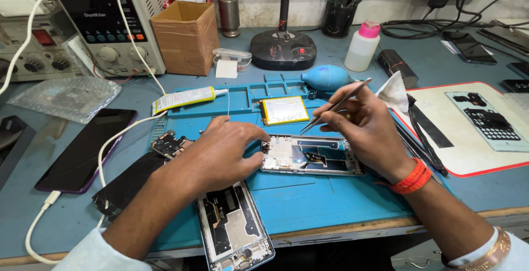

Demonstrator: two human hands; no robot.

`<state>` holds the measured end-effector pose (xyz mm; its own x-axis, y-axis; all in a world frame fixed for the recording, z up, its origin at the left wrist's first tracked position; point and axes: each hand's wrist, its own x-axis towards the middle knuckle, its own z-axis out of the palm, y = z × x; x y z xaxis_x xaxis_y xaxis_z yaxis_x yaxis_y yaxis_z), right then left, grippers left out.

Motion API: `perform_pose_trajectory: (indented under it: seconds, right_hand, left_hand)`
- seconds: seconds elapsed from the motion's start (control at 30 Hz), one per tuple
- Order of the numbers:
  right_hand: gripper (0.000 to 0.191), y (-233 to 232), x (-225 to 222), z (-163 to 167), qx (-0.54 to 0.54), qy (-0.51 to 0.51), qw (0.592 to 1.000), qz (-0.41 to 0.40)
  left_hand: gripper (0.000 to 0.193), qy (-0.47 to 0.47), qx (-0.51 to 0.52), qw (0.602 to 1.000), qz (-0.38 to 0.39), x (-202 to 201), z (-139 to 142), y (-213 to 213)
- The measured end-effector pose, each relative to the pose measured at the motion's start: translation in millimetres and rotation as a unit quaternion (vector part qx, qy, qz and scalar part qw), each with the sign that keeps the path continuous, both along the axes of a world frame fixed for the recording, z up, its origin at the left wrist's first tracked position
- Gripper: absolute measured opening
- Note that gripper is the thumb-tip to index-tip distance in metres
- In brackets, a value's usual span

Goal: The person repairs a disassembled smartphone on a blue repair mat. They use tweezers to lift and reposition small internal components, press a black flex cable and battery assembly into the phone midframe, and use a screwdriver to drive screws into the frame while handling the phone chassis and its parts.

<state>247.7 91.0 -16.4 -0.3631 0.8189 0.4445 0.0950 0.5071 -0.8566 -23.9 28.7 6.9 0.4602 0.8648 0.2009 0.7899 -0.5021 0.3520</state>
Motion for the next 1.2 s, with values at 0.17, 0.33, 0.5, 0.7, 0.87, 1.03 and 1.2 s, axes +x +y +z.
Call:
perform_pose_trajectory:
  seconds: [0.17,0.33,0.5,0.7,0.87,1.03,1.2]
  right_hand:
    - [0.021,6.5,-5.7,-4.2,-0.006,-0.025,0.999,0.025]
    - [0.021,6.9,-6.9,-5.2,0.002,-0.025,0.999,0.037]
    - [0.021,6.8,-7.3,-4.7,0.006,-0.05,0.998,0.025]
    - [0.021,7.2,-7.7,-5.4,0.0,-0.033,0.999,0.039]
    - [0.021,6.7,-9.5,-4.4,-0.002,-0.037,0.998,0.044]
    - [0.021,3.7,-10.4,-2.9,0.009,-0.049,0.998,0.028]
    - [0.021,1.5,-4.1,4.2,0.014,-0.036,0.999,-0.004]
  left_hand:
    - [0.034,0.019,-0.018,1.0,0.001,1.0,-2.3,2.9]
    - [0.036,0.032,-0.023,0.999,0.011,2.4,-3.2,3.3]
    - [0.033,0.03,-0.023,0.999,0.005,3.2,-2.7,4.0]
    - [0.035,0.03,-0.031,0.999,0.011,2.6,-2.7,2.8]
    - [0.03,0.024,-0.015,1.0,-0.001,2.5,-3.0,3.0]
    - [0.03,0.026,-0.018,0.999,0.001,3.0,-3.5,3.0]
    - [0.033,0.027,-0.025,0.999,0.01,4.4,-2.1,2.6]
